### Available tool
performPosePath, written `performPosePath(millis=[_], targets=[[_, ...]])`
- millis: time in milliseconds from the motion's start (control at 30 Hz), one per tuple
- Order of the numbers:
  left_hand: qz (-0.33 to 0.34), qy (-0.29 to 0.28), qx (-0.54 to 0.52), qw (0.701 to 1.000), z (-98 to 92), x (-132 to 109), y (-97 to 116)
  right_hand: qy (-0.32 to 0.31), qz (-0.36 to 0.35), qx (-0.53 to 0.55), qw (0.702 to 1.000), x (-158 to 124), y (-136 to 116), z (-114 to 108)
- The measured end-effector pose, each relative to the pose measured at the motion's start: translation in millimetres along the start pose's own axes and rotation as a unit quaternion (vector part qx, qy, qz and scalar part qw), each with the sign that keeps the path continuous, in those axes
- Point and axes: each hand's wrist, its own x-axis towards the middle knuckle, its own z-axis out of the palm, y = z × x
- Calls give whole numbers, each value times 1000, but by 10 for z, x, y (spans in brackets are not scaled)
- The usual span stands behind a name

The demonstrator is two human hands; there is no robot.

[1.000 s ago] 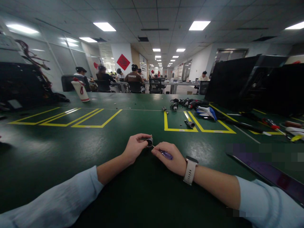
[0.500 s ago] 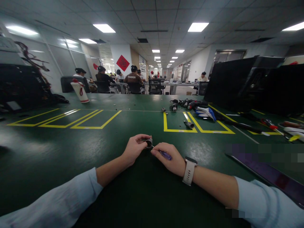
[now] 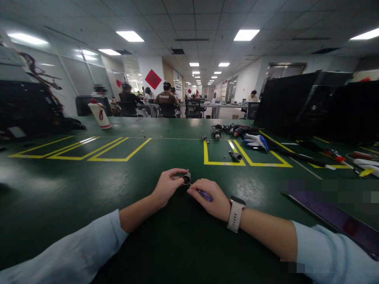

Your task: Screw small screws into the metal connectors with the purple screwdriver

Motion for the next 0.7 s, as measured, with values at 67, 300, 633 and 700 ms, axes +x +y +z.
performPosePath(millis=[67,300,633,700], targets=[[9,-1,2,1000,-6,1,-6,4,-1,1,1000,0,1,2],[24,15,13,1000,-15,5,2,6,9,-24,1000,-6,-4,-14],[20,7,1,1000,-18,4,-17,4,-2,-40,999,-9,9,-3],[17,15,-4,1000,-8,1,-7,9,-5,-43,999,-9,20,5]])
